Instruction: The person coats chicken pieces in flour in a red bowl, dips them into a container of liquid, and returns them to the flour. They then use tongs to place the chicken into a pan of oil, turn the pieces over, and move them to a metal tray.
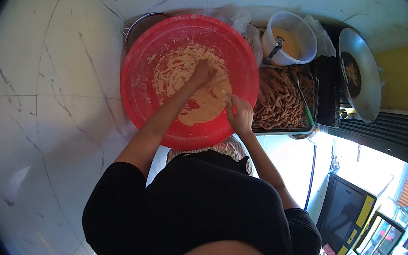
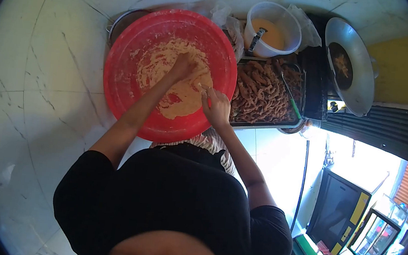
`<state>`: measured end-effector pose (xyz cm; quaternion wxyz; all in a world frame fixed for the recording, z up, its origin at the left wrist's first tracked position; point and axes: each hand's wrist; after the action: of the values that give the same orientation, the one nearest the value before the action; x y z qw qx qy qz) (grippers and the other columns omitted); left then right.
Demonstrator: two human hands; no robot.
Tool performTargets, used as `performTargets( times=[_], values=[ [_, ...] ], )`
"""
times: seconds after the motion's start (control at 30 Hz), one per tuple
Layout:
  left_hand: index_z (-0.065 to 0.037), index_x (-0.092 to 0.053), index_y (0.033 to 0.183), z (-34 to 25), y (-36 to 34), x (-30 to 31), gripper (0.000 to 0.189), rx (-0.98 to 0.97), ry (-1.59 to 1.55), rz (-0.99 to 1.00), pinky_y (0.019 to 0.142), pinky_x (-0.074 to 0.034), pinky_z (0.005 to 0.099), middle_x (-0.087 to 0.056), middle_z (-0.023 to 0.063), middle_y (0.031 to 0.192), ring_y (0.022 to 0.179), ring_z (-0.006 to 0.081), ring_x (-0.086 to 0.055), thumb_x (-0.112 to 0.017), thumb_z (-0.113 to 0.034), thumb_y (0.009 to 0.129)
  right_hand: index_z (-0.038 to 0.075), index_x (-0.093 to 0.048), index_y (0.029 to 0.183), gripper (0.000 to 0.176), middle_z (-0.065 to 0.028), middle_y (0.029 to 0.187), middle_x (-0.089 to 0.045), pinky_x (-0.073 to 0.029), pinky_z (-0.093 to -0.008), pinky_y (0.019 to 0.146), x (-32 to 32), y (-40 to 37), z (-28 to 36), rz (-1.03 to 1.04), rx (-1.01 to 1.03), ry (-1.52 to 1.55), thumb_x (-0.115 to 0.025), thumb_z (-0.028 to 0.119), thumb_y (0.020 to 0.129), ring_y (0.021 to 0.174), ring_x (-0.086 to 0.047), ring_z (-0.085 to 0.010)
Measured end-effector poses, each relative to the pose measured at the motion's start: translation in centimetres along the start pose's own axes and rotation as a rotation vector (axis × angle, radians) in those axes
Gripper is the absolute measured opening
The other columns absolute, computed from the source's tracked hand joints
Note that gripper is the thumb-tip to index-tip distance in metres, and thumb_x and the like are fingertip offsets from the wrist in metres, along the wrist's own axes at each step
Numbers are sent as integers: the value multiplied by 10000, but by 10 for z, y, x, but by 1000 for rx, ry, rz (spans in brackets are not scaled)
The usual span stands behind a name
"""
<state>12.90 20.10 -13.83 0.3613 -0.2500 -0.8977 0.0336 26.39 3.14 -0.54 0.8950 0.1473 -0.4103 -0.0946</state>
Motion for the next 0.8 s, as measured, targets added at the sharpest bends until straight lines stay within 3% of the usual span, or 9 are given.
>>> performTargets(
  times=[0.07,0.17,0.27,0.4,0.5,0.6,0.7,0.77,0.8],
  values=[
    [38,-424,1153,-16,-25,-16,449,-107,155,-282,856,-410,389,-462,222,1063,997,358,-473,-593,-115,767,102,-598,992,174,-66,682,-566,-426,-346,613,-2,-1,-2,-12,5,20,-515,153,848,645,-559,-226],
    [8,-457,1103,-2,-29,-37,389,-370,65,-28,826,-409,397,-463,179,1036,987,353,-456,-576,-95,747,106,-599,990,172,-63,676,-564,-422,-346,602,1,0,4,15,0,13,-519,153,845,630,-557,-224],
    [-14,-497,1013,-11,-53,-52,325,-437,146,-157,784,-418,389,-478,152,992,952,337,-471,-575,-49,699,109,-601,985,168,-64,664,-560,-418,-348,590,3,-1,8,-7,3,26,-521,152,844,619,-555,-223],
    [-22,-516,948,0,-83,-42,258,-523,233,-70,757,-422,398,-487,158,958,934,326,-479,-559,-15,694,107,-606,974,163,-73,651,-555,-420,-349,582,0,-4,5,-13,12,-8,-527,156,840,608,-551,-229],
    [-19,-524,921,13,-111,-35,247,-449,114,-5,738,-426,405,-488,165,928,912,330,-483,-574,-16,679,103,-607,970,163,-81,646,-555,-422,-352,579,-1,-5,3,-5,17,-21,-533,161,836,601,-549,-234],
    [-19,-528,963,17,-137,-28,289,-304,237,108,789,-425,401,-501,182,991,951,336,-493,-589,-157,717,78,-613,926,146,-113,755,-602,-438,-368,612,1,-6,7,9,-15,24,-541,167,835,674,-571,-291],
    [-21,-507,1099,1,-151,-25,435,-429,684,281,789,-431,406,-515,210,1070,939,364,-522,-517,-353,818,73,-611,927,152,-108,734,-596,-435,-369,606,0,-8,11,40,-27,9,-547,172,832,660,-566,-294],
    [4,-523,1090,-19,-153,-28,576,201,179,463,808,-424,391,-542,230,1062,946,360,-542,-508,-492,799,93,-615,951,161,-86,652,-564,-423,-358,579,-1,-9,13,0,43,-9,-532,174,840,599,-551,-249],
    [4,-523,1090,-24,-153,-26,576,206,177,456,808,-424,391,-542,230,1062,946,360,-542,-508,-492,799,93,-615,951,161,-86,652,-564,-423,-358,579,-1,-10,13,4,49,-5,-532,174,840,599,-551,-249]
  ],
)
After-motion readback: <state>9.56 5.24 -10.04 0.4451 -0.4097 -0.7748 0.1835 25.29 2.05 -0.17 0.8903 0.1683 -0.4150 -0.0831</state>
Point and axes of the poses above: each hand's wrist, its own y-axis towards the middle knuckle, its own x-axis out of the back of the hand, z = x × y
